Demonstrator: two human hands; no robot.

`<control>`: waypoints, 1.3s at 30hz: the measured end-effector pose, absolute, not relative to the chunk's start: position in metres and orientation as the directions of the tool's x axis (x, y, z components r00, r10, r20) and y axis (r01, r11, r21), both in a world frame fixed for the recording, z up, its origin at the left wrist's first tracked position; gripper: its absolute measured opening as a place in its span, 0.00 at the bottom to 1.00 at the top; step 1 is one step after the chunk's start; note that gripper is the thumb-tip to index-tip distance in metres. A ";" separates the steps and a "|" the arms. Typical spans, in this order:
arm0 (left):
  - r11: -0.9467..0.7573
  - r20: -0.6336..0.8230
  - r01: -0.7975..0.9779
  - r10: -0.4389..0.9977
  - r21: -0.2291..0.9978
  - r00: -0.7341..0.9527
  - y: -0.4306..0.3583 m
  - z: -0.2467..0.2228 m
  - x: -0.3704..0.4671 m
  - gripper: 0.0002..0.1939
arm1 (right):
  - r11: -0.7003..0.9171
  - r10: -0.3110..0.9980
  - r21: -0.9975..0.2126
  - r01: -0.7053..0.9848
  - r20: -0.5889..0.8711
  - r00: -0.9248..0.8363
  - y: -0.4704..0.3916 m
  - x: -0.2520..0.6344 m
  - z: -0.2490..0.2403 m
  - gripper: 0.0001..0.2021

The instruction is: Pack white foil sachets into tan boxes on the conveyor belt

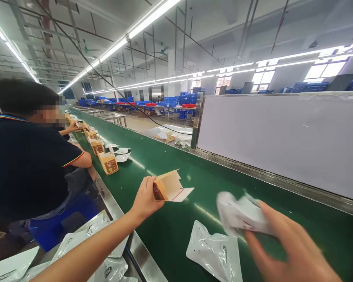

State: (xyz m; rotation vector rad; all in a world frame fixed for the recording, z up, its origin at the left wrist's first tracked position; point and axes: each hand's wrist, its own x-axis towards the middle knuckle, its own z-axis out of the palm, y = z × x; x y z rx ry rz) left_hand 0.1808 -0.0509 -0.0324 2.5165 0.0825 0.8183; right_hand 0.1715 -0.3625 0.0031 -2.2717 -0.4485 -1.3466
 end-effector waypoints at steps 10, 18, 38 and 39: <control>-0.943 0.771 -0.332 -0.211 0.000 0.601 -0.100 -0.033 0.167 0.31 | -0.798 0.147 -0.281 0.534 0.767 0.624 -0.296 0.172 0.012 0.13; -0.950 0.747 -0.311 -0.216 -0.013 0.629 -0.123 -0.044 0.167 0.29 | -0.326 0.232 -0.882 0.340 0.274 0.933 -0.308 0.168 -0.006 0.21; -0.931 0.752 -0.362 -0.202 0.052 0.627 -0.155 -0.061 0.160 0.24 | -0.104 0.329 -0.985 0.137 0.096 0.939 -0.301 0.178 -0.005 0.15; -0.933 0.760 -0.357 -0.194 0.053 0.620 -0.158 -0.062 0.161 0.24 | -0.178 0.279 -0.967 0.184 0.130 0.952 -0.300 0.178 -0.006 0.13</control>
